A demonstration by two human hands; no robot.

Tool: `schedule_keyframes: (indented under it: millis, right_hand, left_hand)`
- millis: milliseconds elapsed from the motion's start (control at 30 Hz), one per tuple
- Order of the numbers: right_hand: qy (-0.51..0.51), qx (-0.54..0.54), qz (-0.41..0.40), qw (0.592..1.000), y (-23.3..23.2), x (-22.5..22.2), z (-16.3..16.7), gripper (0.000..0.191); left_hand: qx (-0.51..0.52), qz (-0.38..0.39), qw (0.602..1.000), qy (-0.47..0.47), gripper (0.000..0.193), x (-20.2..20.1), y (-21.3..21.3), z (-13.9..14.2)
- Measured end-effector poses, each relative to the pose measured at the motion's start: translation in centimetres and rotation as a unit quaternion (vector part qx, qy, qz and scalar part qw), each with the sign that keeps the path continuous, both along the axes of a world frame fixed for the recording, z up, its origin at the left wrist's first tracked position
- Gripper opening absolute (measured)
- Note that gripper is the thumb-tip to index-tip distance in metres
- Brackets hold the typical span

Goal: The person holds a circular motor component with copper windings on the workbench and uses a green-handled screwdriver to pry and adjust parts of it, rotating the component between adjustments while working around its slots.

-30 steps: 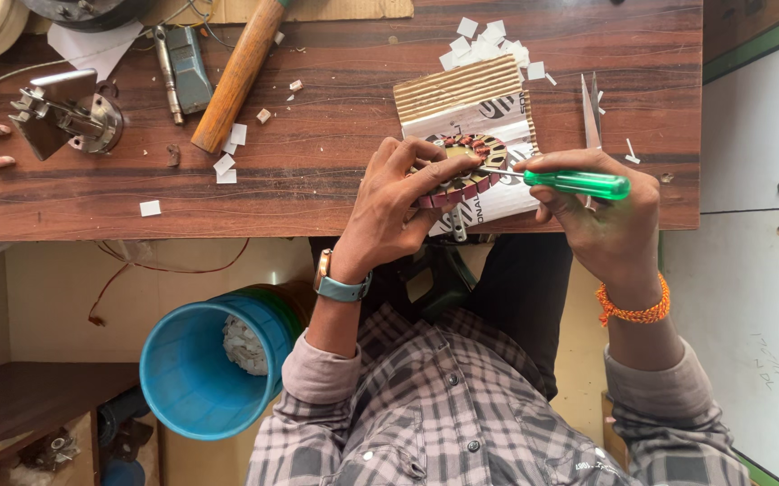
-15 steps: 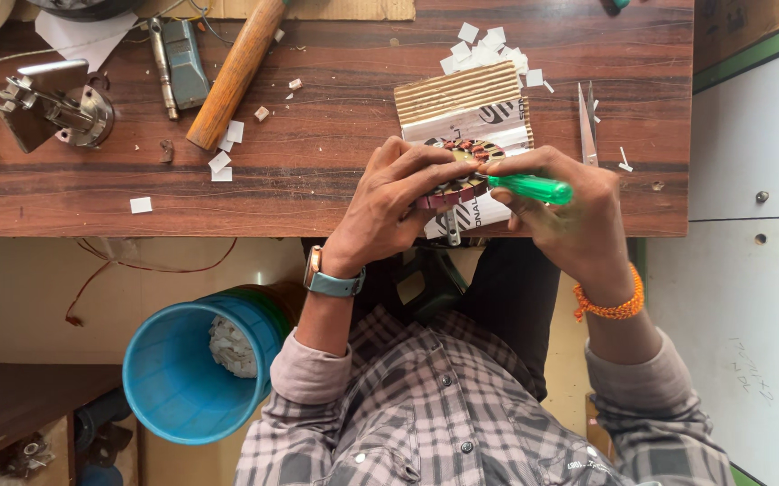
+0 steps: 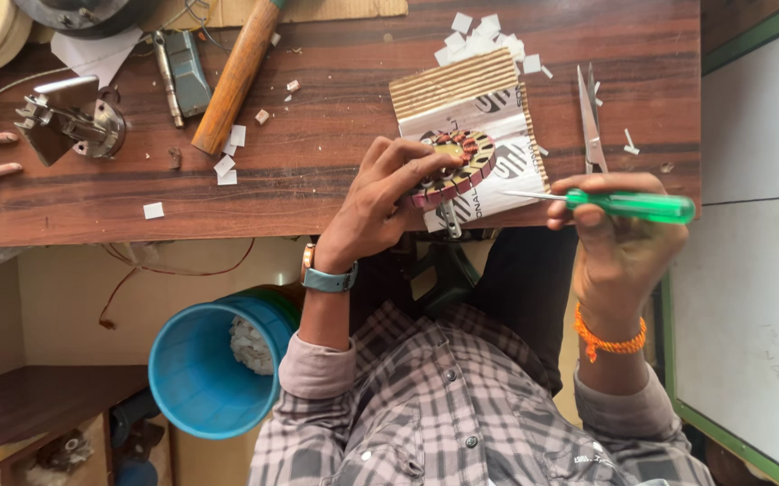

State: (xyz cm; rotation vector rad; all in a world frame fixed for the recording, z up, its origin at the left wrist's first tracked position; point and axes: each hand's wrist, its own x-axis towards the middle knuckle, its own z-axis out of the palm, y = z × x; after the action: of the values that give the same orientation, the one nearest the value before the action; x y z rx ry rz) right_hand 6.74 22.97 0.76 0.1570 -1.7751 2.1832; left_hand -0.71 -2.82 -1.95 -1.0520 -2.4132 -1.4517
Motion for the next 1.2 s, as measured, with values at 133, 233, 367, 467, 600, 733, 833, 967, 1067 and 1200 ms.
schedule_keyframes:
  millis: [133, 233, 367, 467, 600, 733, 833, 967, 1067, 1200]
  right_hand:
    - [-0.008, 0.037, -0.005, 0.999, -0.1, 1.0, -1.6, 0.022]
    - [-0.028, 0.057, -0.012, 0.998, -0.7, 1.3, -2.7, 0.021]
    - [-0.005, 0.069, 0.002, 0.998, -1.6, 0.5, -3.6, 0.021]
    - [0.019, 0.074, 0.024, 0.997, -1.8, 0.2, -3.5, 0.02]
    - [0.045, 0.117, 0.039, 0.991, -1.6, 0.0, -2.6, 0.015]
    - [0.049, 0.148, 0.04, 0.987, -1.9, -0.7, -1.7, 0.013]
    - [0.037, 0.164, 0.049, 0.985, -2.1, -1.5, -1.2, 0.015]
    - [0.087, 0.247, 0.045, 0.964, -1.9, -2.3, -0.7, 0.019]
    - [0.064, 0.26, 0.045, 0.962, -1.8, -2.7, -0.7, 0.02]
    - [0.067, 0.255, 0.047, 0.963, -2.1, -2.8, -0.7, 0.02]
  left_hand:
    - [-0.046, 0.017, 0.999, -0.002, 0.057, 0.4, -0.1, 1.4]
    - [-0.079, 0.071, 0.993, 0.044, 0.05, 0.8, 1.2, 2.1]
    - [-0.107, 0.163, 0.978, 0.073, 0.04, 1.9, 3.3, 2.2]
    - [-0.102, 0.205, 0.968, 0.101, 0.042, 2.3, 4.1, 1.9]
    - [-0.085, 0.229, 0.963, 0.115, 0.041, 2.4, 4.5, 1.3]
    - [-0.066, 0.237, 0.962, 0.116, 0.036, 2.4, 4.7, 0.9]
    - [-0.059, 0.232, 0.961, 0.137, 0.033, 2.2, 4.6, 0.7]
    - [-0.084, 0.231, 0.956, 0.163, 0.031, 2.1, 4.3, 0.4]
    - [-0.077, 0.226, 0.958, 0.157, 0.033, 2.0, 4.2, 0.3]
    - [-0.053, 0.202, 0.971, 0.118, 0.043, 2.0, 3.8, 0.4]
